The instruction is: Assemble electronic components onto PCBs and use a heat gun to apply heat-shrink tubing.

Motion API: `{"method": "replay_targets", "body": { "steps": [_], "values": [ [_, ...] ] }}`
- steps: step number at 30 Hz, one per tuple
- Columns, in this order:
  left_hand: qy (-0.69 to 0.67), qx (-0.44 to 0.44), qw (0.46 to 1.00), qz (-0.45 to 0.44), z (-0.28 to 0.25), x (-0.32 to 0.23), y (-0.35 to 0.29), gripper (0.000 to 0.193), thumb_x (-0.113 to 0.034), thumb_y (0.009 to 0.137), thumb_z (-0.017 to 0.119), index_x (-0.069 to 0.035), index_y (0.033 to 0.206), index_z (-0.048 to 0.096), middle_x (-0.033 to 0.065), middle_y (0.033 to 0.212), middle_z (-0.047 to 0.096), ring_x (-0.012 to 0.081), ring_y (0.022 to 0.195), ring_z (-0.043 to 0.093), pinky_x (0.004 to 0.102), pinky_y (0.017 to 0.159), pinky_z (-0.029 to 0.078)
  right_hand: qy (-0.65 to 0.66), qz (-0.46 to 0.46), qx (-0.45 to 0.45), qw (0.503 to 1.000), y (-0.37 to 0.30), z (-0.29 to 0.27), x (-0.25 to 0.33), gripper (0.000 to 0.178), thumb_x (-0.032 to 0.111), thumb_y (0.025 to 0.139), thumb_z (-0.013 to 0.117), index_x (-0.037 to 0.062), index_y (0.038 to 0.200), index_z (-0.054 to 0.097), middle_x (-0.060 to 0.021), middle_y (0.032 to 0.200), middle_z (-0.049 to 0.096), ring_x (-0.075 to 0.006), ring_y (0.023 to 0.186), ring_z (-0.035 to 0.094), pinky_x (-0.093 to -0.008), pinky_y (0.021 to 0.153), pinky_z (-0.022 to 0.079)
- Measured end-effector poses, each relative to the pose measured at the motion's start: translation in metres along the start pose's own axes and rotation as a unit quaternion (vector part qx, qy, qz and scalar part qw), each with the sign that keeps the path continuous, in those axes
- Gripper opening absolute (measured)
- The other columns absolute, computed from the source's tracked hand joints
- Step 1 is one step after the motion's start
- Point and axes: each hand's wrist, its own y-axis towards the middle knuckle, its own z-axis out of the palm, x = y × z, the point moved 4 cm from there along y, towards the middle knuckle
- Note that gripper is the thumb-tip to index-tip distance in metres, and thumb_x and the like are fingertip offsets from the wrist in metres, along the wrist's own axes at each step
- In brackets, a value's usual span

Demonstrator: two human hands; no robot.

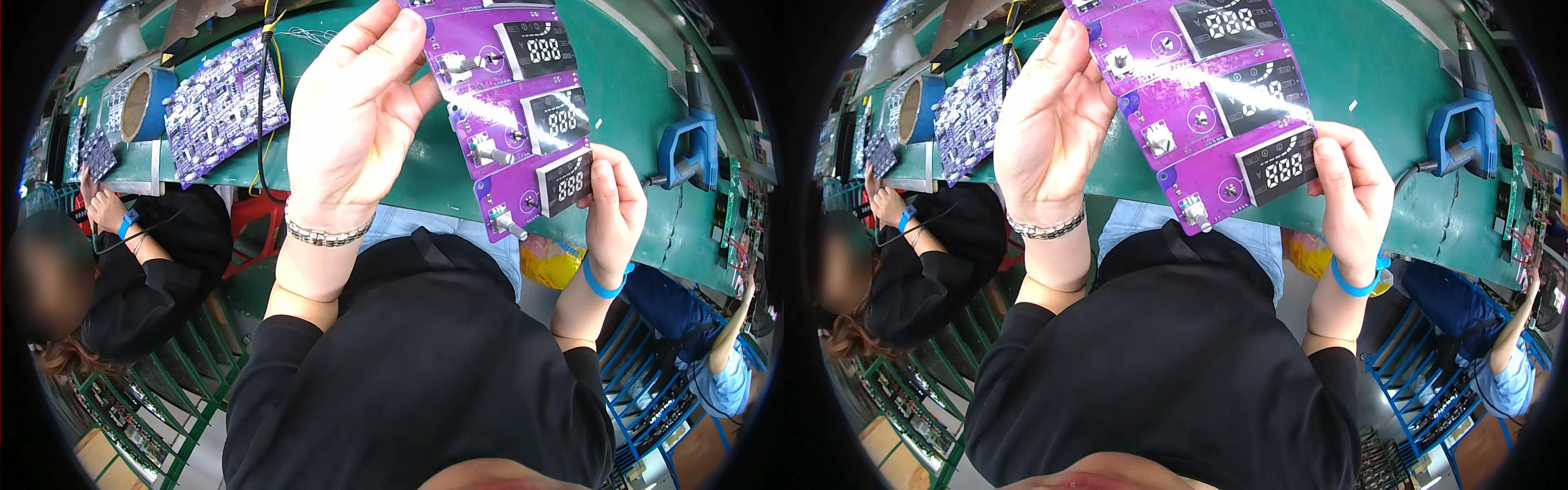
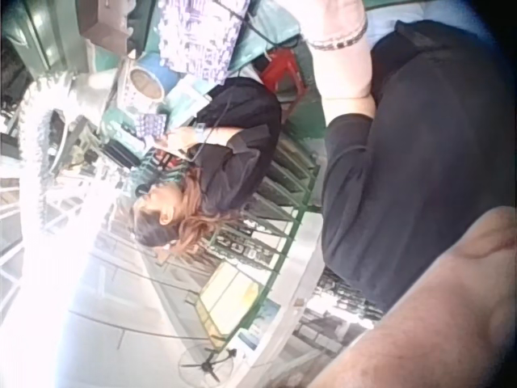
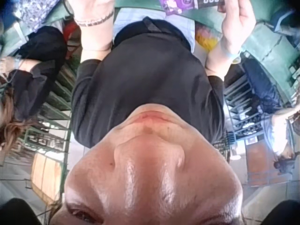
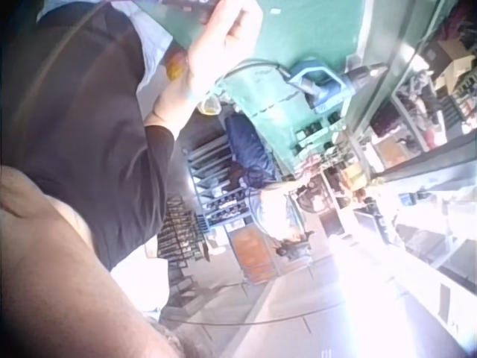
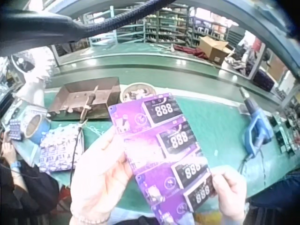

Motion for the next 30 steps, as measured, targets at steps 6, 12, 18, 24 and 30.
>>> {"method": "replay_targets", "body": {
  "steps": [6,12,18,24,30],
  "values": [
    [-0.004,-0.047,0.999,-0.010,-0.001,0.002,0.001,0.044,-0.005,0.095,0.047,0.011,0.133,0.034,0.0190,0.126,0.052,0.0250,0.109,0.057,0.0376,0.090,0.051,0.021,0.017,-0.002,1.000,0.000,0.000,-0.002,0.021,0.016,0.095,0.053,-0.0003,0.105,0.062,0.0016,0.085,0.062,-0.0021,0.068,0.048,-0.0172,0.059,0.038],
    [-0.012,-0.036,0.999,0.007,-0.008,0.005,-0.002,0.041,-0.005,0.095,0.046,0.011,0.131,0.036,0.0182,0.125,0.052,0.0255,0.109,0.056,0.0384,0.093,0.048,0.024,0.009,0.003,1.000,0.001,0.000,0.000,0.021,0.016,0.095,0.053,-0.0002,0.105,0.062,0.0016,0.084,0.062,-0.0022,0.067,0.047,-0.0172,0.058,0.038],
    [-0.034,-0.058,0.998,-0.006,-0.006,0.007,-0.001,0.040,-0.003,0.094,0.046,0.010,0.131,0.036,0.0170,0.125,0.052,0.0254,0.112,0.053,0.0380,0.097,0.044,-0.015,-0.003,-0.021,1.000,-0.001,0.000,0.001,0.023,0.015,0.097,0.047,-0.0026,0.105,0.061,0.0011,0.082,0.060,-0.0012,0.063,0.044,-0.0156,0.055,0.034],
    [-0.006,-0.046,0.999,-0.004,-0.005,0.010,0.001,0.042,-0.004,0.094,0.049,0.008,0.131,0.037,0.0164,0.127,0.051,0.0241,0.114,0.051,0.0372,0.098,0.042,-0.018,-0.017,-0.045,0.999,-0.002,-0.003,0.000,0.023,0.015,0.097,0.047,-0.0022,0.107,0.060,0.0012,0.085,0.061,-0.0011,0.066,0.046,-0.0156,0.057,0.035],
    [0.006,-0.123,0.992,-0.009,-0.007,0.008,0.001,0.037,-0.007,0.091,0.054,0.006,0.125,0.046,0.0150,0.118,0.057,0.0207,0.105,0.056,0.0335,0.092,0.045,-0.013,-0.019,-0.032,0.999,-0.001,-0.005,0.002,0.024,0.016,0.097,0.049,-0.0019,0.109,0.060,0.0005,0.089,0.062,-0.0011,0.069,0.048,-0.0158,0.059,0.037]
  ]
}}
